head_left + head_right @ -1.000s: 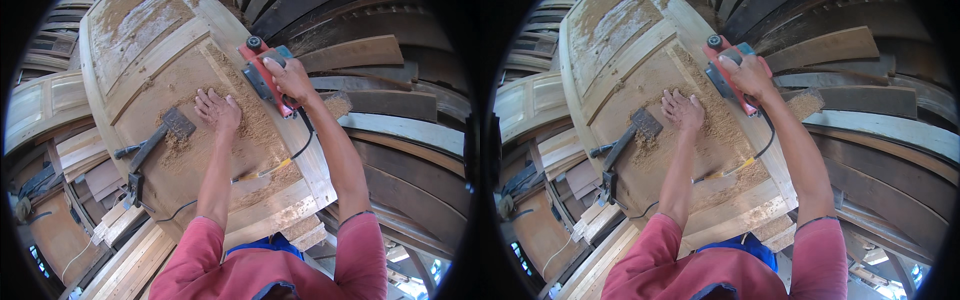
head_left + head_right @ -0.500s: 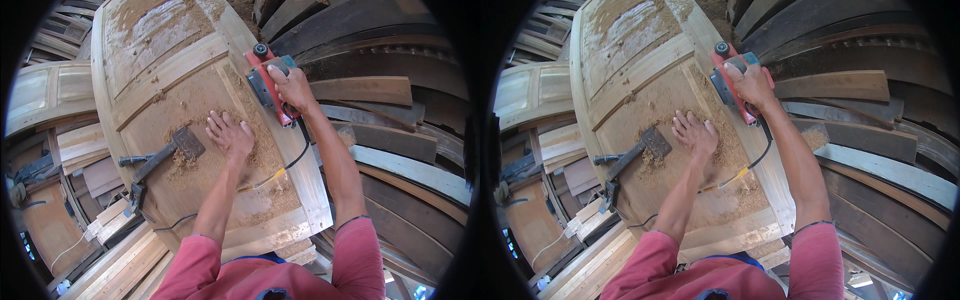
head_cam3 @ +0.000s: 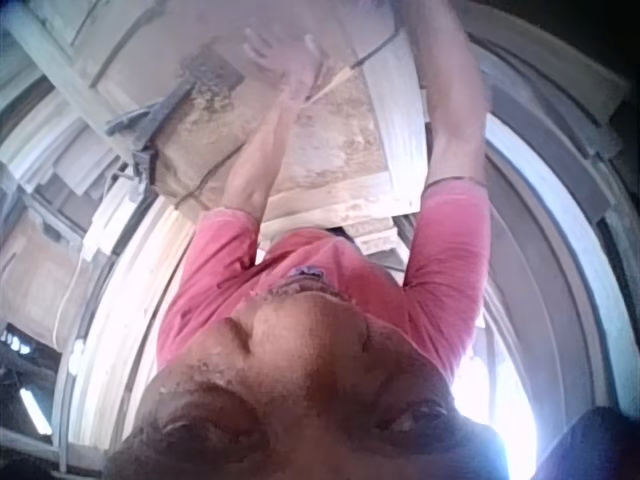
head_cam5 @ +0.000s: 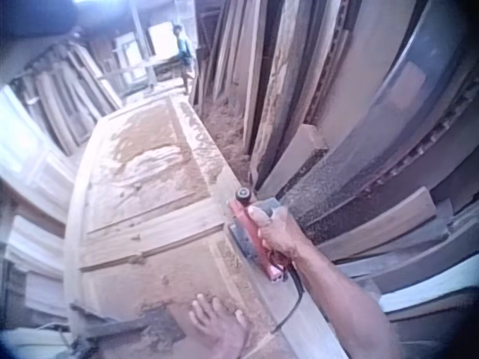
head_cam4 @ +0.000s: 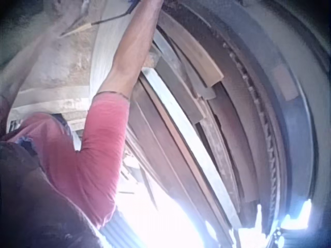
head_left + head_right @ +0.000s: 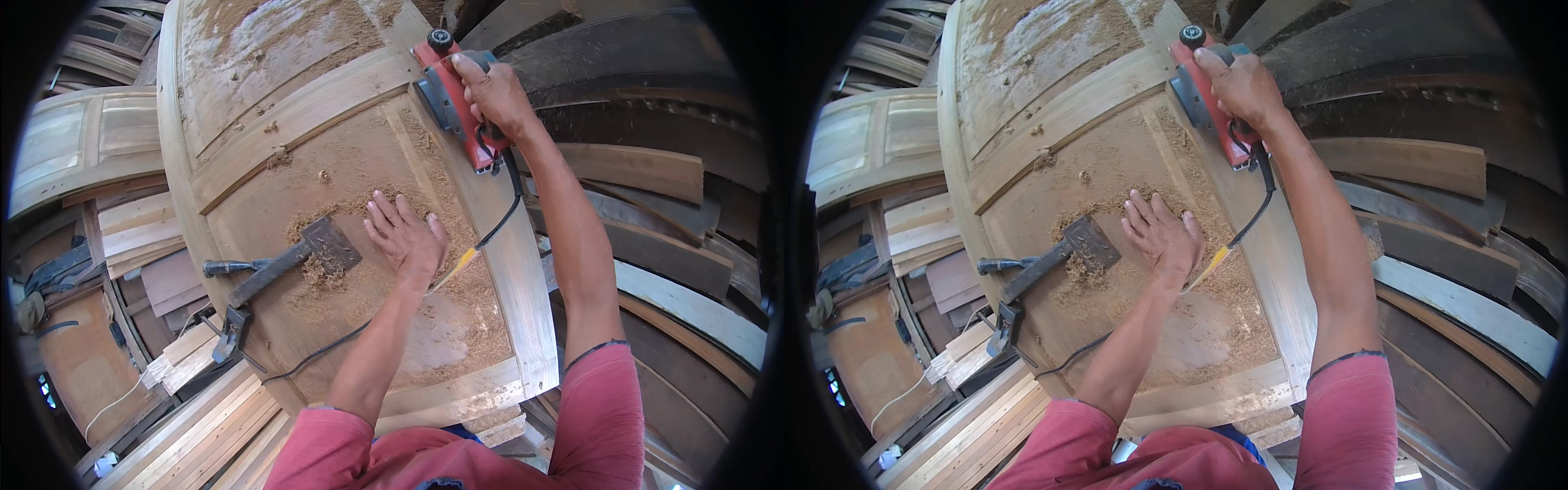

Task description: The person uses a hand plane and an electric sander to smooth the surface of a wooden door. They also move a hammer and chisel aside while working.

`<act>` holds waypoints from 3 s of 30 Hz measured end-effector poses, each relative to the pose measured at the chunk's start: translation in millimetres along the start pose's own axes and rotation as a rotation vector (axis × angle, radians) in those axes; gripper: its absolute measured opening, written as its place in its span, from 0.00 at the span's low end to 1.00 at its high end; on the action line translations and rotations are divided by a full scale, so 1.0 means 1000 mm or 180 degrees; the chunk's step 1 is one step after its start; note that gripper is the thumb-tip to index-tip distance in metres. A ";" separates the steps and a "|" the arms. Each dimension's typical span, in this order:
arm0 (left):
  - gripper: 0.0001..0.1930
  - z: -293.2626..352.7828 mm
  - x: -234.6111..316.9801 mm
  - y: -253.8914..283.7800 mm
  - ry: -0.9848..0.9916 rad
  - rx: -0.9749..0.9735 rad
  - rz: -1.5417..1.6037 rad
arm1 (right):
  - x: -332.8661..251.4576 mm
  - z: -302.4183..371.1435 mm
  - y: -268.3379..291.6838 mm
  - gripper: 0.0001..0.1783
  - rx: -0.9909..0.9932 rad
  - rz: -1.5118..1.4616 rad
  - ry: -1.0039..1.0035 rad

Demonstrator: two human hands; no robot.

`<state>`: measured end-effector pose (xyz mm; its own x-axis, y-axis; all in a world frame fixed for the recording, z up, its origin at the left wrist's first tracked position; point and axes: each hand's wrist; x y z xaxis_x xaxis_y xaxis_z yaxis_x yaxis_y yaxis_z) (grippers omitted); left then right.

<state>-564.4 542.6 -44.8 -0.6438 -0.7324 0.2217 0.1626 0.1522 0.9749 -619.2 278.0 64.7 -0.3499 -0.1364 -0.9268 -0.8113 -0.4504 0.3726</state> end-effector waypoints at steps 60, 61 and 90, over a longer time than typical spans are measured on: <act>0.40 0.198 0.083 -0.021 -0.4410 -0.1107 0.0006 | 0.040 0.727 0.123 0.29 0.2402 -0.1196 -0.1429; 0.40 0.181 0.092 -0.021 -0.3833 -0.0977 -0.0158 | 0.039 0.727 0.124 0.31 0.2362 -0.1157 -0.1420; 0.34 0.025 0.012 0.011 -0.2870 -0.0028 0.0188 | 0.014 0.637 0.130 0.38 0.1012 -0.0857 -0.1436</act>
<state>-589.2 551.8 -30.8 -0.9754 0.0752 0.2074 0.2173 0.1653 0.9620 -1028.1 779.9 130.4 -0.2207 0.3637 -0.9050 -0.9744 -0.1225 0.1884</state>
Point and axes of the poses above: each hand's wrist, its own z-axis away from the middle knuckle, its own y-axis out of the back of the hand, x = y × z, and after that the axes turned 11 degrees about y, right-handed
